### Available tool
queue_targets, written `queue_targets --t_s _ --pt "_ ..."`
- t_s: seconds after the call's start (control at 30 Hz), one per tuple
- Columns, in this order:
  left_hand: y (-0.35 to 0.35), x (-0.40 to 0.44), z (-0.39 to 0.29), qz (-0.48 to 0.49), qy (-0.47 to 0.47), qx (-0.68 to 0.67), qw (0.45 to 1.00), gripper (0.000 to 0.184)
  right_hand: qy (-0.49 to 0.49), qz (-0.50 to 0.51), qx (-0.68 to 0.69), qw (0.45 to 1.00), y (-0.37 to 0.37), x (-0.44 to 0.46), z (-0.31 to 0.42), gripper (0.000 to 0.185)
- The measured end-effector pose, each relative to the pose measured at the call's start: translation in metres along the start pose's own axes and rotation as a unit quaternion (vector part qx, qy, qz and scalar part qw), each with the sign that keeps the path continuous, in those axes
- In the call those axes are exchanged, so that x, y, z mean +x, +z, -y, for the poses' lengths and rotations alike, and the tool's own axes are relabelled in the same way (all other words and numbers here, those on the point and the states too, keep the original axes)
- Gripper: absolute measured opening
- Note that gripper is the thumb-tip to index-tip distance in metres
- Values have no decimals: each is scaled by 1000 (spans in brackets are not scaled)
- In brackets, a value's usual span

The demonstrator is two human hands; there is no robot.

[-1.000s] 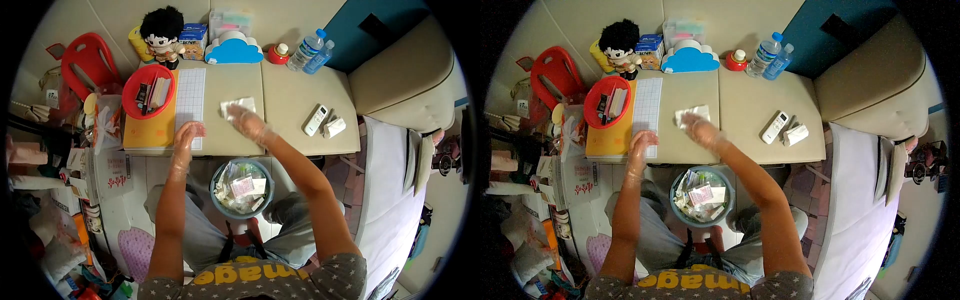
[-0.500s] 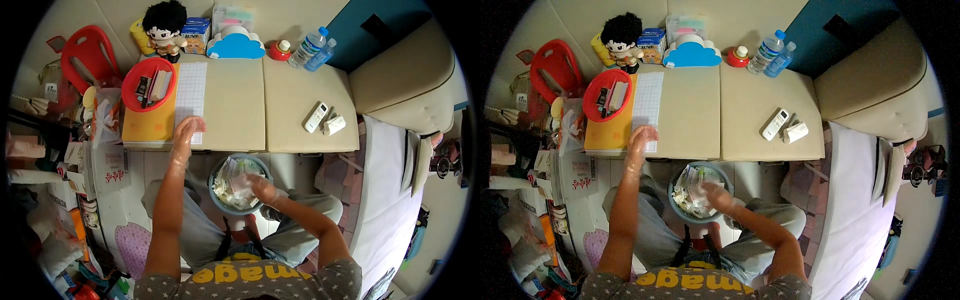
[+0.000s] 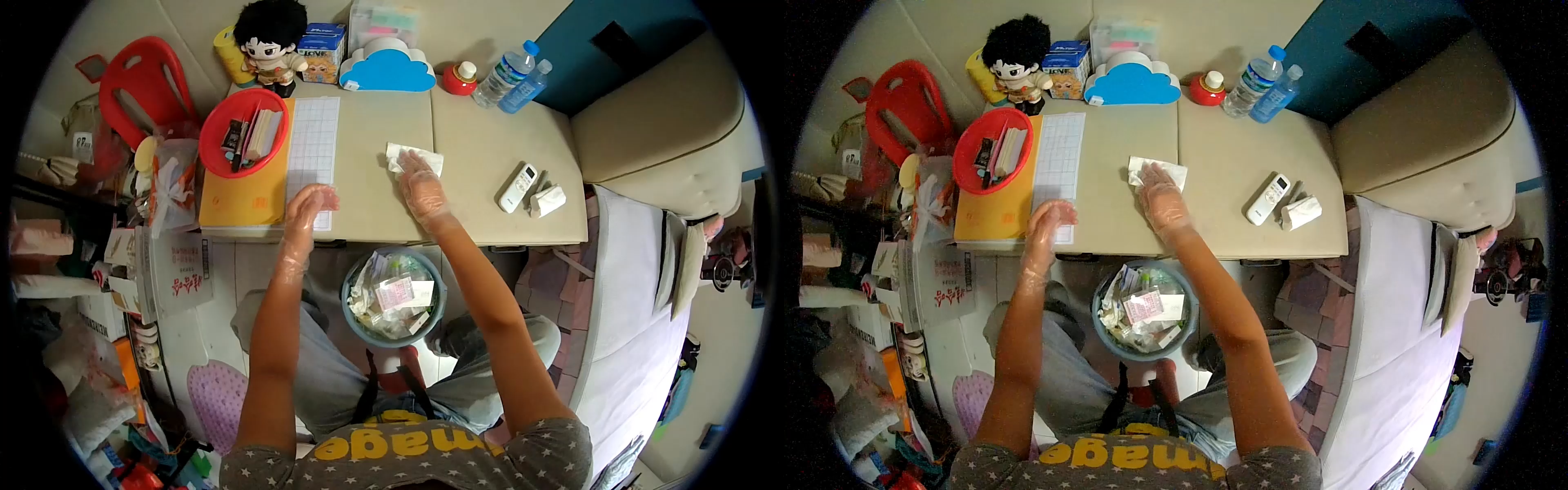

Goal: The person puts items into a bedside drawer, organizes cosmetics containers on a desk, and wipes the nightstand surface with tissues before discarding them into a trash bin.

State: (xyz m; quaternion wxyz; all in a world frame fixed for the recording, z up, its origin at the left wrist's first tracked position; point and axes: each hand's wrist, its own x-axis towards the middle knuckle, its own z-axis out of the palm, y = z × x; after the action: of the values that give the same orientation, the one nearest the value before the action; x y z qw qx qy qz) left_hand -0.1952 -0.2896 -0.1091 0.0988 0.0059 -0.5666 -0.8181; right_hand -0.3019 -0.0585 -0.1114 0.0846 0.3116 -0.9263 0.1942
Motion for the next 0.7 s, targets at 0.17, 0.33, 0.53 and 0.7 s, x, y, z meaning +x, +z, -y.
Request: queue_targets --t_s 0.17,0.33,0.53,0.7 --pt "1 0 -2 5 -4 -4 1000 27 95 247 280 923 -55 -56 65 45" --pt "-4 -1 1 4 6 -12 1000 27 -250 236 12 939 7 -183 46 40" --pt "0 -3 -2 3 0 -13 1000 27 -15 283 158 946 25 -214 44 36" --pt "-2 -3 -2 11 13 -23 1000 27 -53 -113 100 987 -44 -101 73 36"
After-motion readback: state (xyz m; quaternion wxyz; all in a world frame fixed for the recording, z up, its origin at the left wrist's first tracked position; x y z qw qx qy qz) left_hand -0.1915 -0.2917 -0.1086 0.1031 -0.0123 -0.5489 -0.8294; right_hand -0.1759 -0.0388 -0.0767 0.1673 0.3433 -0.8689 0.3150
